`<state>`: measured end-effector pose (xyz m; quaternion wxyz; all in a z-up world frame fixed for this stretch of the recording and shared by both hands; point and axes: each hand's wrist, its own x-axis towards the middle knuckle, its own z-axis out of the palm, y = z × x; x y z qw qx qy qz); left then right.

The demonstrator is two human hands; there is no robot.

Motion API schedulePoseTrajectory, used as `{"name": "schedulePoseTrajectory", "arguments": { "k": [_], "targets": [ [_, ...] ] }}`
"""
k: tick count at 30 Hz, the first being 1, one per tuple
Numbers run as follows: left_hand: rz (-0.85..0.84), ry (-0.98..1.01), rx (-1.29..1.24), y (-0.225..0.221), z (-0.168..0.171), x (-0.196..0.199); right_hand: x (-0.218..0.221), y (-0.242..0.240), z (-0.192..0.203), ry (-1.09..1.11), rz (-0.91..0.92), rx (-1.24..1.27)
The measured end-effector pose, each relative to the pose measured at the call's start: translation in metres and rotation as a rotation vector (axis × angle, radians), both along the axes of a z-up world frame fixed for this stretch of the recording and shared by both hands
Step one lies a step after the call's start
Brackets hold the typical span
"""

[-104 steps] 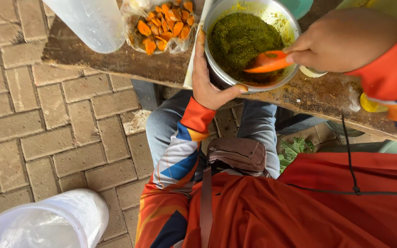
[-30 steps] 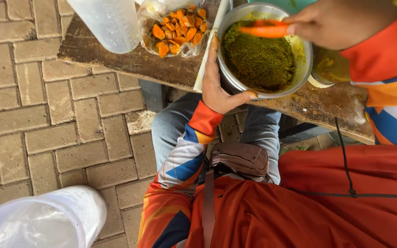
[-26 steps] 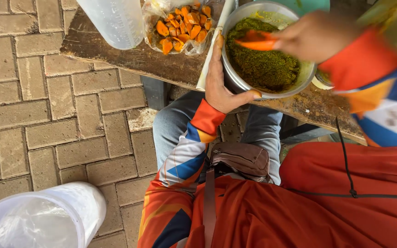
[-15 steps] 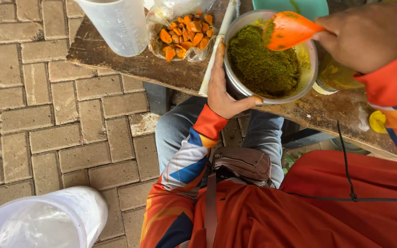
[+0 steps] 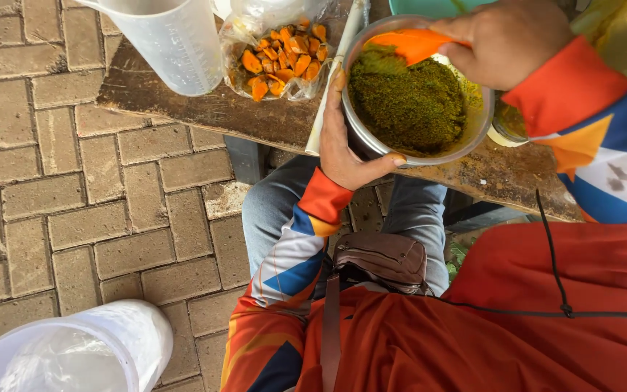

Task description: Mixing a green herbal paste in a bowl and adding a yellow liquid.

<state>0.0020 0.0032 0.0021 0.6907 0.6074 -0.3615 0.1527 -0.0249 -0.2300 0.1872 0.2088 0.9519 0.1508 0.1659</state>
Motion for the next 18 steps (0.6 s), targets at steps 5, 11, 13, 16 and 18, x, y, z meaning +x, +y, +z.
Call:
{"name": "schedulePoseTrajectory", "arguments": {
  "k": [5,11,13,16,18],
  "targets": [
    [-0.001,-0.002,0.013,0.001,0.0,-0.001,-0.012,0.031,0.011,0.042,0.079,0.065],
    [-0.079,0.042,-0.073,-0.001,-0.001,-0.001,-0.054,0.036,-0.001,0.107,0.086,-0.117],
    [-0.014,0.003,0.009,-0.001,-0.002,0.0,-0.069,0.032,-0.004,0.109,0.103,-0.169],
    [-0.158,0.119,-0.128,-0.005,-0.002,-0.001,-0.088,0.022,-0.006,-0.057,0.218,-0.11],
    [-0.13,0.1,-0.104,-0.004,-0.002,-0.001,-0.094,0.016,-0.008,-0.094,0.208,-0.098]
  ]
}}
